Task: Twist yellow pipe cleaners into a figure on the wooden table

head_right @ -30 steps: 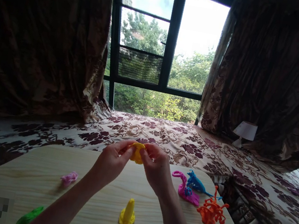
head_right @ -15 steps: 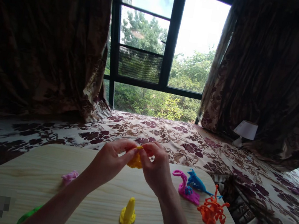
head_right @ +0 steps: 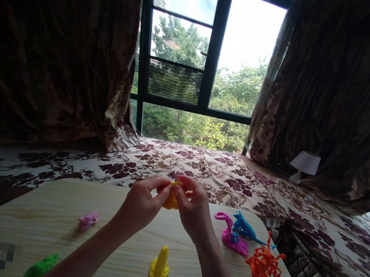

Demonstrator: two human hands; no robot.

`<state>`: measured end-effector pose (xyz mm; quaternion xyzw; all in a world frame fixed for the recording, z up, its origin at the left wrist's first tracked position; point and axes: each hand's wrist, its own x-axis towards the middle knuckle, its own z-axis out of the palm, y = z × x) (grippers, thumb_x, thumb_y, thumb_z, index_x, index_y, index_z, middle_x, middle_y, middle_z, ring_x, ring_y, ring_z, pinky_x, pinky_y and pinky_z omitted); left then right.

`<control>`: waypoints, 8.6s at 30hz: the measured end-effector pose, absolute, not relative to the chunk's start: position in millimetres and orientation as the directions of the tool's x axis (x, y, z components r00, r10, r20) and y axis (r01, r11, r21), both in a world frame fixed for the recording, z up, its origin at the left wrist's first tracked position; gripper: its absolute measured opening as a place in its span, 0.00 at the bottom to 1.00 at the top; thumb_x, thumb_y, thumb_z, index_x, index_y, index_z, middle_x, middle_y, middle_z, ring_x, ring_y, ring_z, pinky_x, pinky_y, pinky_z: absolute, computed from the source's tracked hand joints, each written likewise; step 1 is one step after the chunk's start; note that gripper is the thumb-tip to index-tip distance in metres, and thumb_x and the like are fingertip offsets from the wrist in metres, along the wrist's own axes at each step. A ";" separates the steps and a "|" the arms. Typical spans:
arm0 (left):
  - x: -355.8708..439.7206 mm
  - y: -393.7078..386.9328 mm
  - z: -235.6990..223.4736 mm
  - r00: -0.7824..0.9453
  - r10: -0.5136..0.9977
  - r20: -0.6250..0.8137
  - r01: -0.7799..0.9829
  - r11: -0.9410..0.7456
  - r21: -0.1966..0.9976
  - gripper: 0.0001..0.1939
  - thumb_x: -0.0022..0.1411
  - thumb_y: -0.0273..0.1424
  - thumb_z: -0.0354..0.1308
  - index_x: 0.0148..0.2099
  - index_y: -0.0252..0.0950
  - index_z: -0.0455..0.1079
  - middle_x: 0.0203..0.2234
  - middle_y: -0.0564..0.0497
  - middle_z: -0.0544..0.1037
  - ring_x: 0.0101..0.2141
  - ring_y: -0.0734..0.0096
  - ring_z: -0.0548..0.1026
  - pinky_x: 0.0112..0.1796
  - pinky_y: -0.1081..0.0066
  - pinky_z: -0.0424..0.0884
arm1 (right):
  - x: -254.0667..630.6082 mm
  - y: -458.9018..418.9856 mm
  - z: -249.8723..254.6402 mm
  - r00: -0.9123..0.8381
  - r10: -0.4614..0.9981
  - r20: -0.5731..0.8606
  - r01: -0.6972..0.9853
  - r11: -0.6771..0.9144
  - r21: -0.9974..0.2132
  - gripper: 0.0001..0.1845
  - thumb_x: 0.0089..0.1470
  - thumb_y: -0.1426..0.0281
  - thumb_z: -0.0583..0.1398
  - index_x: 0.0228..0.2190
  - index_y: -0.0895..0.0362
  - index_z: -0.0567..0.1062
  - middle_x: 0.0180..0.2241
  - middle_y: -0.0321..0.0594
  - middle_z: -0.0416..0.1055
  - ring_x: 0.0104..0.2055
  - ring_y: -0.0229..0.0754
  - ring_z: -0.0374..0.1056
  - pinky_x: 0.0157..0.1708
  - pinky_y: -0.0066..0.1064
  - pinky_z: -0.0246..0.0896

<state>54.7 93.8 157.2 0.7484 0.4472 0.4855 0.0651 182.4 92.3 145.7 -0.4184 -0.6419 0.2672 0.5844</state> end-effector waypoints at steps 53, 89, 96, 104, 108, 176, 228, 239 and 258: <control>56.2 101.0 148.1 0.047 0.840 0.541 0.360 -0.519 0.775 0.12 0.56 0.33 0.50 0.41 0.38 0.70 0.27 0.52 0.75 0.28 0.70 0.72 0.31 0.72 0.67 | 189.3 97.7 145.9 0.031 0.848 0.529 0.236 0.508 -0.828 0.12 0.55 0.66 0.53 0.39 0.57 0.71 0.36 0.41 0.71 0.36 0.41 0.68 0.36 0.31 0.63; 50.0 102.7 152.6 0.138 0.810 0.570 0.382 -0.575 0.724 0.11 0.56 0.35 0.51 0.38 0.37 0.71 0.31 0.50 0.75 0.33 0.69 0.72 0.36 0.70 0.68 | 190.5 94.3 147.6 -0.013 0.808 0.589 0.326 0.560 -0.762 0.07 0.52 0.69 0.56 0.34 0.56 0.72 0.33 0.39 0.72 0.34 0.41 0.69 0.34 0.30 0.65; 51.3 94.6 156.4 0.126 0.759 0.638 0.532 -0.595 0.602 0.10 0.58 0.30 0.46 0.33 0.37 0.68 0.27 0.51 0.72 0.30 0.70 0.70 0.33 0.71 0.65 | 184.1 90.4 147.1 -0.018 0.795 0.606 0.400 0.561 -0.725 0.07 0.53 0.68 0.55 0.30 0.56 0.72 0.27 0.36 0.71 0.29 0.38 0.66 0.29 0.27 0.62; 60.5 91.8 149.9 0.042 0.736 0.676 0.658 -0.529 0.536 0.06 0.55 0.30 0.49 0.26 0.38 0.64 0.22 0.53 0.70 0.26 0.70 0.68 0.29 0.71 0.64 | 179.1 91.2 141.9 0.087 0.743 0.664 0.533 0.528 -0.661 0.08 0.54 0.69 0.54 0.26 0.56 0.70 0.25 0.36 0.68 0.28 0.38 0.64 0.27 0.27 0.60; 59.8 97.5 148.7 -0.031 0.808 0.589 0.422 -0.523 0.740 0.09 0.57 0.35 0.50 0.35 0.37 0.67 0.25 0.53 0.73 0.27 0.71 0.71 0.30 0.72 0.67 | 188.6 96.6 144.9 0.010 0.831 0.556 0.243 0.538 -0.807 0.11 0.53 0.66 0.55 0.36 0.57 0.72 0.32 0.39 0.73 0.32 0.40 0.69 0.31 0.29 0.65; 58.5 90.2 149.2 0.086 0.786 0.612 0.605 -0.529 0.595 0.08 0.53 0.28 0.49 0.23 0.37 0.60 0.18 0.57 0.64 0.22 0.76 0.62 0.23 0.75 0.56 | 177.9 86.2 144.9 0.077 0.732 0.677 0.473 0.571 -0.671 0.07 0.52 0.73 0.55 0.25 0.56 0.71 0.26 0.35 0.67 0.30 0.37 0.63 0.32 0.28 0.60; 21.8 37.3 64.4 0.365 0.806 0.467 0.623 -0.584 0.521 0.14 0.47 0.22 0.50 0.38 0.41 0.61 0.33 0.52 0.71 0.38 0.65 0.69 0.42 0.63 0.65 | 221.7 33.3 73.2 -0.184 0.955 0.234 0.154 0.263 -0.952 0.06 0.46 0.71 0.59 0.29 0.58 0.74 0.29 0.36 0.73 0.32 0.39 0.69 0.34 0.31 0.65; 22.4 33.8 61.6 0.421 0.878 0.228 0.549 -0.447 0.707 0.34 0.49 0.32 0.57 0.58 0.43 0.50 0.45 0.47 0.73 0.47 0.64 0.69 0.49 0.61 0.62 | 214.8 29.9 76.2 -0.125 0.949 0.289 0.162 0.307 -0.938 0.12 0.50 0.67 0.57 0.39 0.56 0.71 0.40 0.41 0.71 0.36 0.39 0.69 0.32 0.29 0.65; 23.1 38.9 41.5 0.367 0.892 0.263 0.576 -0.440 0.689 0.29 0.50 0.34 0.58 0.55 0.43 0.58 0.50 0.50 0.69 0.50 0.64 0.65 0.50 0.64 0.60 | 207.9 30.7 64.7 -0.212 0.965 0.153 0.051 0.167 -0.985 0.10 0.45 0.72 0.61 0.34 0.57 0.73 0.23 0.31 0.67 0.24 0.32 0.62 0.25 0.24 0.58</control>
